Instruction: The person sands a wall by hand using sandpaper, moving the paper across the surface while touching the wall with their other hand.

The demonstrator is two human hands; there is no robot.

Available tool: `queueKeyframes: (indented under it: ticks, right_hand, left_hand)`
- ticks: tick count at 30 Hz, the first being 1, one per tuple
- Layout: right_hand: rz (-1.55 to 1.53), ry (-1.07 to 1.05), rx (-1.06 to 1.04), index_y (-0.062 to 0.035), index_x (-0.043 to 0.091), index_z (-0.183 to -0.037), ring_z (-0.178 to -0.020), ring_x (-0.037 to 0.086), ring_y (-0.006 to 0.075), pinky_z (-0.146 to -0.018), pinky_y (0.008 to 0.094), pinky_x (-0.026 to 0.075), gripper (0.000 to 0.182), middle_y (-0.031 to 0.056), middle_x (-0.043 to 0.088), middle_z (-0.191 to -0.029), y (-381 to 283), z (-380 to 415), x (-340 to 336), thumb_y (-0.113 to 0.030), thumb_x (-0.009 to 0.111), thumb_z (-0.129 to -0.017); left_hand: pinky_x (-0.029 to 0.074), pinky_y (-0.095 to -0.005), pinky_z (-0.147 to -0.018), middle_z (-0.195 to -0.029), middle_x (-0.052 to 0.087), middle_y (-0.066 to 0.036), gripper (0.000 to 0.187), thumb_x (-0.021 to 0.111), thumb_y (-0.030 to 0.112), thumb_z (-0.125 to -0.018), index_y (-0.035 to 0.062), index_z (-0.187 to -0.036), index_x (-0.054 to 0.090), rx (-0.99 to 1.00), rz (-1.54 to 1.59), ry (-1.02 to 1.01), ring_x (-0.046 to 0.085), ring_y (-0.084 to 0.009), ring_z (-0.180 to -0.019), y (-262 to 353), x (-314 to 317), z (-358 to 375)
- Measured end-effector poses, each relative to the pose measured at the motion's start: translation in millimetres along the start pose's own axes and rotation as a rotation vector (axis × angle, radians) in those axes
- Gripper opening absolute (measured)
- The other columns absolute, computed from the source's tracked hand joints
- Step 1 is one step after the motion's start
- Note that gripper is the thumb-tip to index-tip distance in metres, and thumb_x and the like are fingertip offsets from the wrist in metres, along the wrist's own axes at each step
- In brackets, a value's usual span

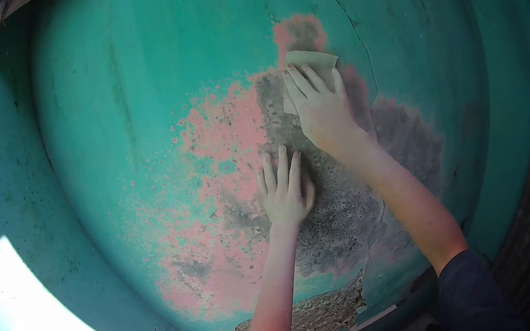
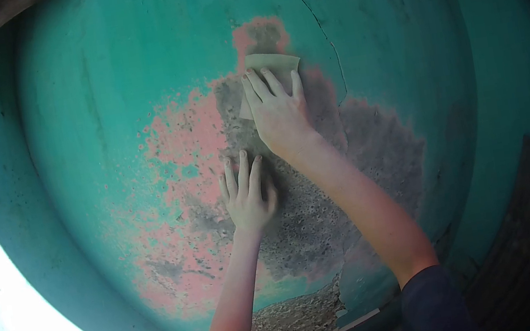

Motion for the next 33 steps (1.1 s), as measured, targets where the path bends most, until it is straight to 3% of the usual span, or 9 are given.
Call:
queueKeyframes:
  ticks: [4,8,13,19,26,29,33]
  right_hand:
    - [-0.026,0.016,0.048,-0.0049,0.043,-0.146,-0.14,0.04,0.0234,-0.113,0.0614,0.025,0.058,0.0066,0.043,-0.151,9,-34,-1,-0.013,0.053,-0.089]
    - [-0.03,-0.006,0.051,-0.0069,0.043,-0.146,-0.139,0.041,0.0231,-0.112,0.0572,0.027,0.06,0.0058,0.044,-0.151,-3,10,3,-0.01,0.055,-0.087]
    - [-0.077,0.001,0.064,-0.0073,0.038,-0.15,-0.14,0.04,0.0251,-0.114,0.0618,0.023,0.063,0.0062,0.039,-0.155,10,-35,-1,-0.012,0.054,-0.089]
    - [-0.117,-0.023,0.026,-0.0064,0.039,-0.149,-0.141,0.038,0.027,-0.114,0.0608,0.024,0.062,0.0066,0.039,-0.155,-15,27,5,-0.012,0.053,-0.089]
    - [-0.117,0.001,0.11,-0.0058,0.039,-0.149,-0.139,0.041,0.0255,-0.113,0.0575,0.025,0.063,0.007,0.04,-0.154,0,-24,-1,-0.008,0.052,-0.087]
    - [-0.059,-0.04,0.014,-0.0059,0.036,-0.151,-0.14,0.04,0.0263,-0.113,0.0589,0.025,0.065,0.0072,0.039,-0.155,-13,29,11,-0.016,0.054,-0.089]
    - [-0.048,-0.032,0.065,-0.0055,0.036,-0.15,-0.141,0.039,0.0276,-0.113,0.0565,0.028,0.063,0.0095,0.039,-0.155,26,10,5,-0.017,0.053,-0.091]
  left_hand:
    - [0.025,-0.056,-0.115,-0.151,0.044,-0.013,0.057,0.062,0.02,-0.081,0.0132,-0.137,0.057,0.007,0.01,-0.017,0.035,-0.0403,-0.141,0,0,0]
    - [0.025,-0.0559,-0.115,-0.151,0.045,-0.013,0.057,0.062,0.021,-0.081,0.0132,-0.137,0.057,0.01,0.001,-0.01,0.035,-0.0403,-0.141,0,-1,1]
    - [0.025,-0.0557,-0.115,-0.151,0.045,-0.014,0.057,0.062,0.022,-0.081,0.0134,-0.137,0.057,0.023,-0.006,-0.002,0.035,-0.0403,-0.142,1,0,-1]
    - [0.025,-0.0556,-0.115,-0.152,0.043,-0.014,0.058,0.062,0.022,-0.081,0.0134,-0.137,0.056,0.028,-0.004,-0.04,0.034,-0.0409,-0.142,1,1,4]
    - [0.026,-0.0545,-0.114,-0.153,0.043,-0.012,0.061,0.062,0.024,-0.079,0.0164,-0.139,0.056,0.044,-0.048,-0.019,0.037,-0.0391,-0.141,1,0,4]
    - [0.022,-0.0549,-0.116,-0.152,0.043,-0.013,0.054,0.061,0.021,-0.082,0.0144,-0.135,0.057,0.022,-0.025,-0.04,0.032,-0.04,-0.144,1,2,3]
    - [0.028,-0.0546,-0.113,-0.151,0.046,-0.011,0.052,0.063,0.021,-0.083,0.0163,-0.135,0.059,0.03,-0.081,-0.006,0.038,-0.0394,-0.14,4,0,1]
Point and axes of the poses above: each hand's wrist, its own z-axis away from the middle knuckle, its own x-axis out of the palm, y = z × x, the point moved 6 cm from there along -z, towards the middle knuckle
